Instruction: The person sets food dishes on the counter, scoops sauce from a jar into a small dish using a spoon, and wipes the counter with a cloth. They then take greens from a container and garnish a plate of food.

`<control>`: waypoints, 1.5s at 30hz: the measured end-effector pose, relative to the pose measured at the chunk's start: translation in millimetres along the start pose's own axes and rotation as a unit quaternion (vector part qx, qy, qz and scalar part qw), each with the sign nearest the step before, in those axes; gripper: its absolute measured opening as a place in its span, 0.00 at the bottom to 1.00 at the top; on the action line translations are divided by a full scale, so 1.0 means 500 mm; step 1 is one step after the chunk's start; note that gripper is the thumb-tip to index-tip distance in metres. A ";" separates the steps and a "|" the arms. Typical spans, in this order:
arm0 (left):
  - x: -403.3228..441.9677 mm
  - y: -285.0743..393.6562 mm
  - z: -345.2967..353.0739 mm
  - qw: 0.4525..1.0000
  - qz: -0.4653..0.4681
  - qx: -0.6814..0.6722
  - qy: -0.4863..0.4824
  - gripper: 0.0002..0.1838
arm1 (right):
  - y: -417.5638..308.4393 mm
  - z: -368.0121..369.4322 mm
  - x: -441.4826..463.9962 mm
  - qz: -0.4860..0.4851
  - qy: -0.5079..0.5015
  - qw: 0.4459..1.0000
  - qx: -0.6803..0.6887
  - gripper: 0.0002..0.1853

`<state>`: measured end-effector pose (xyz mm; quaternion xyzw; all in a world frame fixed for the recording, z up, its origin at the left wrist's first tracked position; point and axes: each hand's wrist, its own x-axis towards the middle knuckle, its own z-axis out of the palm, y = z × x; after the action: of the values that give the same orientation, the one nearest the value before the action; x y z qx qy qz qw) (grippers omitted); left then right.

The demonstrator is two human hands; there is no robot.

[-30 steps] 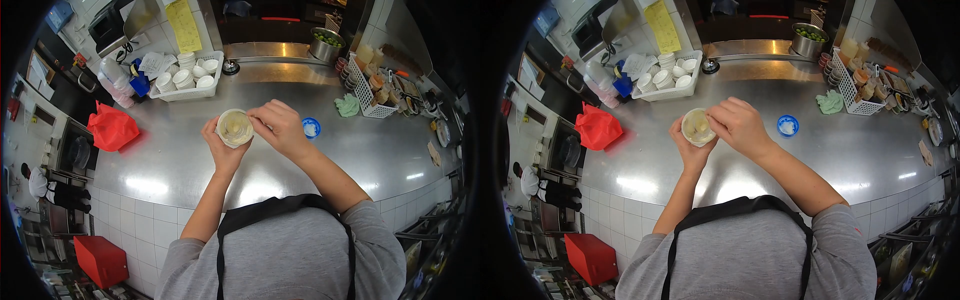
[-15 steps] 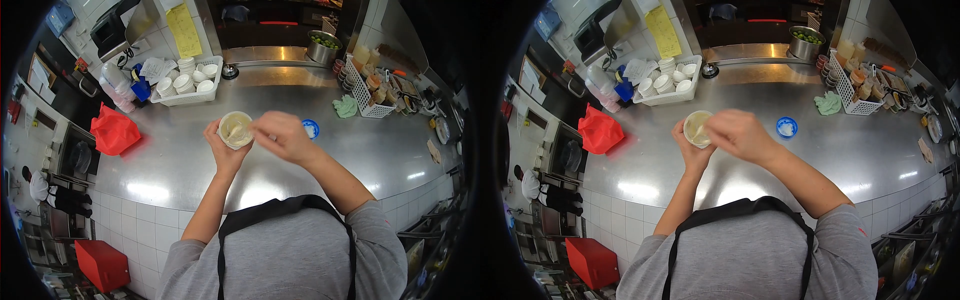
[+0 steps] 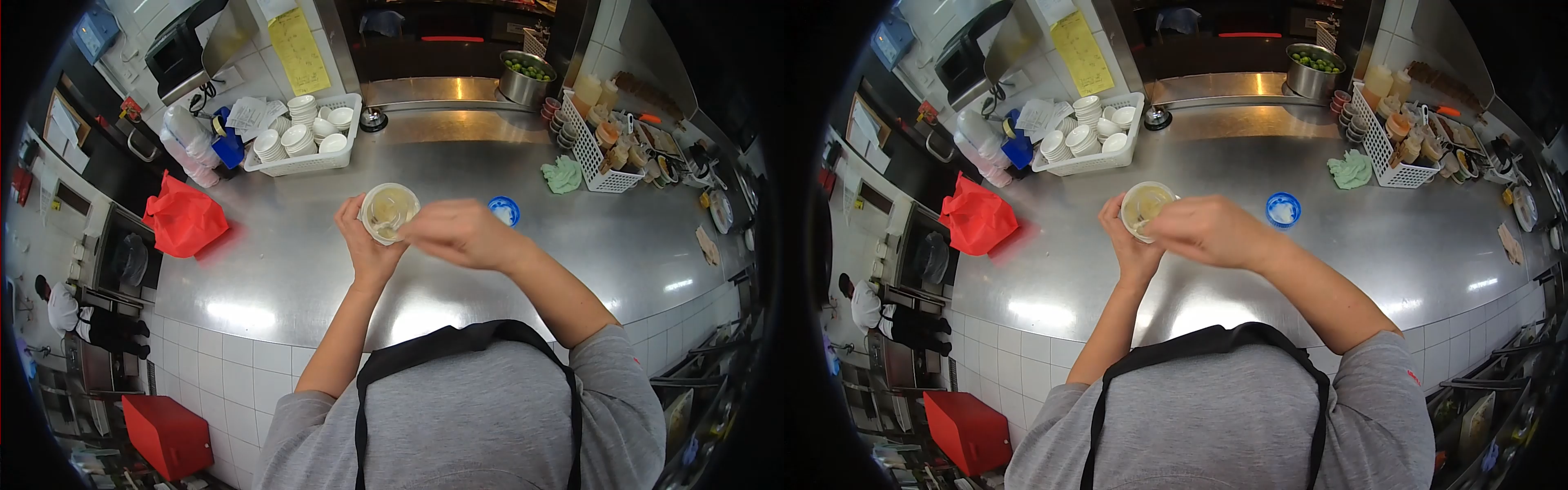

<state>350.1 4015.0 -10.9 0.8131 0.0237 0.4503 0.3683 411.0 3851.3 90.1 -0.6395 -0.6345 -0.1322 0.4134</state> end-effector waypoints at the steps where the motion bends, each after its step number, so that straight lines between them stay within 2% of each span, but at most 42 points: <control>1: 0.001 0.002 -0.004 1.000 0.014 0.017 -0.004 0.46 | 0.004 -0.006 -0.002 0.043 -0.005 0.999 0.008 0.08; 3: 0.001 0.004 -0.003 0.999 0.027 0.034 -0.008 0.46 | 0.012 -0.007 0.002 0.051 0.018 0.998 -0.014 0.08; 5: 0.006 0.003 -0.001 0.998 0.055 0.017 -0.021 0.46 | 0.008 0.004 0.005 -0.033 -0.016 0.999 0.007 0.09; 7: 0.014 0.004 -0.009 0.998 0.061 0.024 -0.020 0.46 | 0.002 0.001 0.003 0.001 -0.035 0.999 0.001 0.09; 9: 0.019 0.005 -0.010 0.997 0.063 0.029 -0.016 0.47 | 0.012 -0.012 0.008 -0.004 0.041 0.992 -0.115 0.11; 12: 0.022 0.005 -0.011 0.998 0.067 -0.002 -0.016 0.47 | 0.024 0.011 0.004 -0.059 0.035 0.985 -0.158 0.13; 16: 0.025 0.005 -0.010 0.997 0.067 -0.021 -0.022 0.48 | 0.013 0.018 -0.005 -0.086 -0.022 0.986 -0.143 0.14; 18: 0.027 0.001 -0.011 0.998 0.060 -0.017 -0.014 0.49 | 0.018 0.006 -0.007 -0.063 -0.030 0.995 -0.077 0.12; 20: 0.031 -0.007 -0.018 0.995 0.034 -0.043 -0.082 0.49 | 0.027 -0.009 0.006 -0.071 -0.023 0.991 -0.113 0.12; 21: 0.036 -0.001 -0.022 0.995 0.033 -0.043 -0.084 0.49 | 0.030 -0.014 0.013 -0.079 -0.014 0.986 -0.146 0.12; 23: 0.057 0.011 -0.030 0.987 0.048 -0.031 -0.150 0.49 | 0.040 -0.019 0.021 -0.071 -0.014 0.981 -0.180 0.12; 25: 0.071 0.009 -0.039 0.986 0.056 -0.026 -0.153 0.48 | 0.052 -0.024 0.015 -0.046 -0.052 0.973 -0.220 0.12; 28: 0.083 -0.001 -0.052 0.984 0.068 0.002 -0.166 0.47 | 0.045 -0.020 -0.008 -0.021 -0.095 0.985 -0.141 0.11; 31: 0.091 0.002 -0.061 0.975 0.058 0.008 -0.215 0.46 | 0.033 -0.022 -0.010 -0.016 -0.085 0.990 -0.113 0.10; 34: 0.111 0.017 -0.072 0.962 0.050 -0.010 -0.268 0.46 | 0.048 -0.037 0.009 -0.036 -0.072 0.980 -0.183 0.09; 35: 0.117 0.019 -0.076 0.957 0.057 -0.009 -0.284 0.46 | 0.047 -0.035 0.006 -0.037 -0.070 0.980 -0.183 0.09; 37: 0.119 0.011 -0.079 0.959 0.059 -0.024 -0.275 0.46 | 0.039 -0.030 0.001 -0.034 -0.130 0.980 -0.150 0.09; 39: 0.124 0.010 -0.078 0.962 0.061 -0.040 -0.263 0.46 | 0.026 -0.036 0.006 -0.040 -0.133 0.979 -0.150 0.08; 43: 0.140 0.023 -0.088 0.941 0.053 -0.046 -0.332 0.45 | 0.044 -0.051 0.018 -0.060 -0.141 0.969 -0.194 0.07; 45: 0.149 0.023 -0.089 0.929 0.061 -0.039 -0.364 0.45 | 0.038 -0.037 0.010 -0.069 -0.160 0.971 -0.162 0.06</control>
<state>357.6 4060.1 63.7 0.9059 -0.1795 0.1458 0.3547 435.9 3844.7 98.4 -0.6651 -0.7056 -0.1571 0.1873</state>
